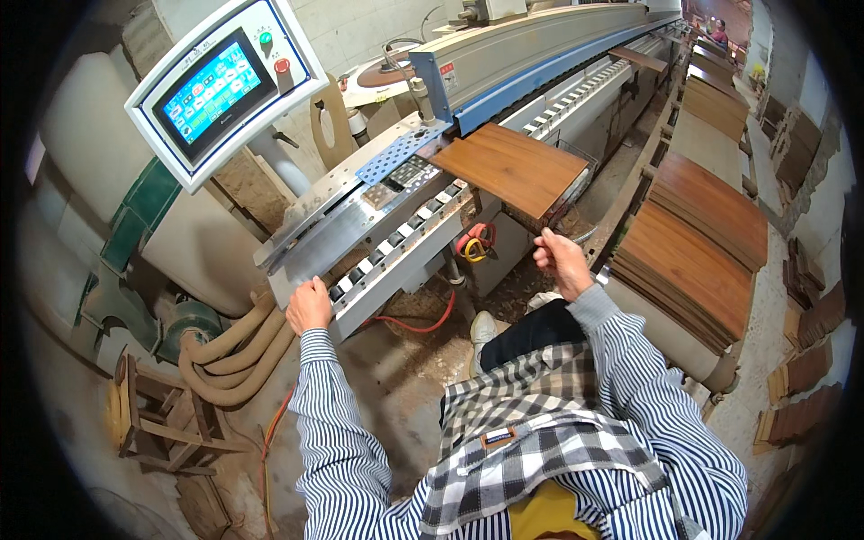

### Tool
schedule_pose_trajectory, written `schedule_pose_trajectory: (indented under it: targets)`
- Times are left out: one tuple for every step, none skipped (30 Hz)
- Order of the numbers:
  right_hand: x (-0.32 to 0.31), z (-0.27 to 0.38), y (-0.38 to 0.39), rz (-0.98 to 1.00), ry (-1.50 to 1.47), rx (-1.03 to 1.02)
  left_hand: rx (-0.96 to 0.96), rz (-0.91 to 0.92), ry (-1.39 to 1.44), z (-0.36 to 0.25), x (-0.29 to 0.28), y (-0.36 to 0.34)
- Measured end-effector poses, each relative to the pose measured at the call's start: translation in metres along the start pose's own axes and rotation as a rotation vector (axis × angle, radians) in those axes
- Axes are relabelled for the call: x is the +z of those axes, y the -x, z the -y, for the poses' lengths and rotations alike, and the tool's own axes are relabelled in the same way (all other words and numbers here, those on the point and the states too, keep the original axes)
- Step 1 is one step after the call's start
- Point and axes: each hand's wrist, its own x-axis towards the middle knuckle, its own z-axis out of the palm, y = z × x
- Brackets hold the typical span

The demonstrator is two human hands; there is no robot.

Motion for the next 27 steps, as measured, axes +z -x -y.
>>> schedule_pose_trajectory:
  targets:
    - [-0.013,0.001,0.011,-0.04,0.049,-0.029,0.01,0.003,-0.002,0.0,0.003,0.0]
    - [-0.026,0.003,0.024,-0.081,0.098,-0.058,0.001,0.006,0.006,-0.001,0.003,0.0]
    - [-0.045,0.002,0.036,-0.13,0.102,-0.079,-0.012,0.005,0.01,-0.001,0.0,0.001]
    - [-0.068,0.001,0.049,-0.191,0.112,-0.103,-0.019,0.013,0.023,-0.002,0.001,0.002]
    - [-0.096,0.0,0.062,-0.281,0.149,-0.148,-0.015,0.004,0.019,-0.001,0.002,0.001]
    - [-0.125,0.0,0.076,-0.374,0.19,-0.193,-0.014,0.006,0.016,0.0,0.004,0.0]
    - [-0.153,0.002,0.09,-0.476,0.23,-0.262,-0.015,0.007,0.01,0.002,0.006,0.0]
    - [-0.181,0.006,0.105,-0.576,0.271,-0.331,-0.017,0.006,0.003,0.003,0.007,0.0]
    - [-0.207,0.011,0.121,-0.687,0.304,-0.402,-0.007,0.005,0.002,0.001,0.005,0.0]
    - [-0.231,0.018,0.135,-0.791,0.339,-0.472,-0.01,0.001,0.0,0.002,0.004,0.001]
    - [-0.255,0.023,0.151,-0.924,0.359,-0.491,-0.01,-0.003,0.002,0.003,0.006,0.001]
    - [-0.275,0.027,0.167,-1.057,0.376,-0.509,-0.009,-0.009,0.003,0.003,0.005,0.001]
    - [-0.288,0.031,0.182,-1.164,0.333,-0.471,-0.022,-0.004,0.001,0.002,0.003,0.001]
    - [-0.299,0.033,0.194,-1.272,0.289,-0.432,-0.02,-0.002,0.004,0.001,0.004,0.0]
    - [-0.309,0.031,0.2,-1.26,0.226,-0.409,-0.017,0.001,0.007,0.001,0.005,-0.001]
    - [-0.317,0.03,0.204,-1.243,0.163,-0.385,-0.017,0.002,0.006,0.001,0.004,-0.001]
    - [-0.324,0.028,0.205,-1.225,0.1,-0.36,-0.026,0.011,0.006,0.001,0.003,0.0]
    - [-0.322,0.027,0.204,-1.24,0.116,-0.371,-0.034,0.019,0.007,0.001,0.003,0.0]
    - [-0.32,0.025,0.203,-1.255,0.133,-0.383,-0.043,0.027,0.009,0.0,0.003,0.0]
    - [-0.317,0.024,0.201,-1.269,0.149,-0.395,-0.039,0.02,0.008,0.0,0.003,0.0]
    - [-0.311,0.023,0.199,-1.302,0.218,-0.402,-0.037,0.013,0.007,0.0,0.004,0.0]
    - [-0.303,0.022,0.197,-1.333,0.287,-0.41,-0.035,0.007,0.006,0.001,0.005,0.0]
    - [-0.299,0.022,0.196,-1.363,0.356,-0.417,-0.031,0.007,-0.001,0.001,0.004,0.0]
    - [-0.305,0.016,0.197,-1.355,0.313,-0.421,-0.022,0.011,-0.005,0.0,0.004,0.0]
    - [-0.313,0.006,0.196,-1.345,0.268,-0.423,-0.014,0.014,-0.01,-0.001,0.004,0.0]
    - [-0.321,-0.001,0.196,-1.336,0.223,-0.426,-0.015,0.015,-0.005,-0.001,0.005,0.0]
    - [-0.3,0.002,0.195,-1.346,0.103,-0.463,-0.019,0.013,-0.002,0.001,0.005,-0.001]
